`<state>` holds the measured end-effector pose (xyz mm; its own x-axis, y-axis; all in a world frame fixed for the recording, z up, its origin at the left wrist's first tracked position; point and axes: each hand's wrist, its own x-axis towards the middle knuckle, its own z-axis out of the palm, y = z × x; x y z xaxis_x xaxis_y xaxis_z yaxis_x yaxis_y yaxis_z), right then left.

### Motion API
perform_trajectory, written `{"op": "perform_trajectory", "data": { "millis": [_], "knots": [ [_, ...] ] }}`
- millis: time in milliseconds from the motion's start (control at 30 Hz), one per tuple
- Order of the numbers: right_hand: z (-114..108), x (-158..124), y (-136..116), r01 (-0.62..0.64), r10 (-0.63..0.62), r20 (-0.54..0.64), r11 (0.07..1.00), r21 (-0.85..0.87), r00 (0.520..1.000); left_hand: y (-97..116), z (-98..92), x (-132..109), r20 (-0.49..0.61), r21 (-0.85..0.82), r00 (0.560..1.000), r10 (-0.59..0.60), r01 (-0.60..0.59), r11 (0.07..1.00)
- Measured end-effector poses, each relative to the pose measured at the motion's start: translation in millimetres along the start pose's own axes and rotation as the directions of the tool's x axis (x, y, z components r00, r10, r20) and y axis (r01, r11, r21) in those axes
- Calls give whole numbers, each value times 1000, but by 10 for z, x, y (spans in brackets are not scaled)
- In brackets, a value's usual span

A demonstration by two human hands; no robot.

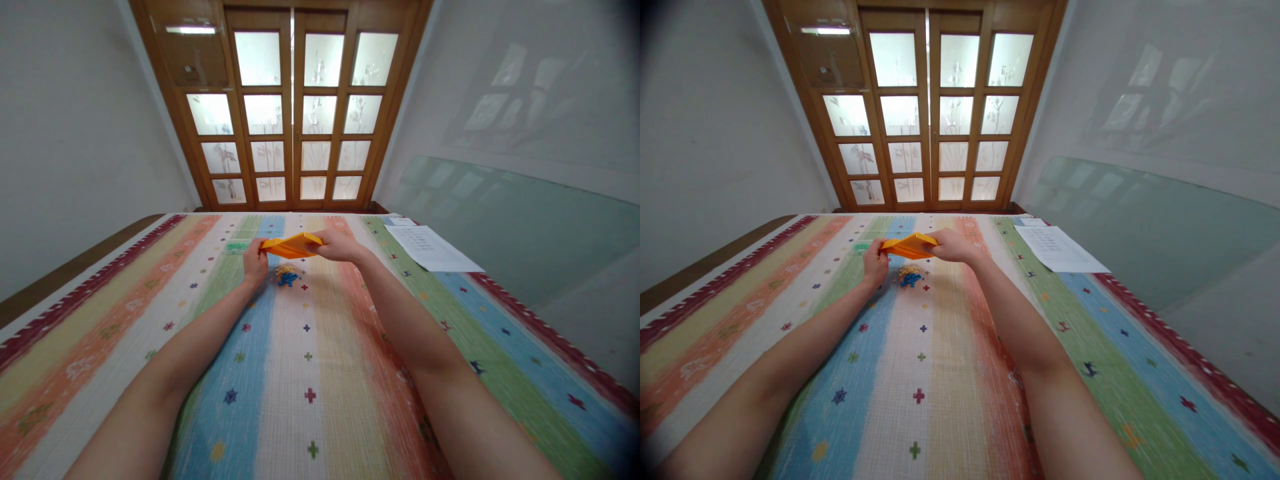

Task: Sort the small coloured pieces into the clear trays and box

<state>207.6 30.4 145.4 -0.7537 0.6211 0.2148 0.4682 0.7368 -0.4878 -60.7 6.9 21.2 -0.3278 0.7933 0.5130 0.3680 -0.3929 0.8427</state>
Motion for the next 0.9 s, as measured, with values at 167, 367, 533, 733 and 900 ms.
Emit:
{"op": "perform_trajectory", "data": {
  "millis": [167,367,533,733,900],
  "knots": [
    [-16,-2,27,26,-26,-55,1000,-7,998,25,9,-11,-4,-7,1000,13,-13,1000],
    [30,35,10,36,-68,-266,992,-121,962,91,93,-5,64,-169,997,-49,59,984],
    [209,101,113,-20,-44,-362,985,-171,931,88,192,-50,283,-369,952,-119,222,903],
    [403,168,225,-68,4,-337,982,-177,941,53,269,-124,413,-473,900,-138,341,812],
    [526,164,204,15,-76,-250,971,-240,965,77,276,-102,482,-510,836,-263,511,692]
  ]
}}
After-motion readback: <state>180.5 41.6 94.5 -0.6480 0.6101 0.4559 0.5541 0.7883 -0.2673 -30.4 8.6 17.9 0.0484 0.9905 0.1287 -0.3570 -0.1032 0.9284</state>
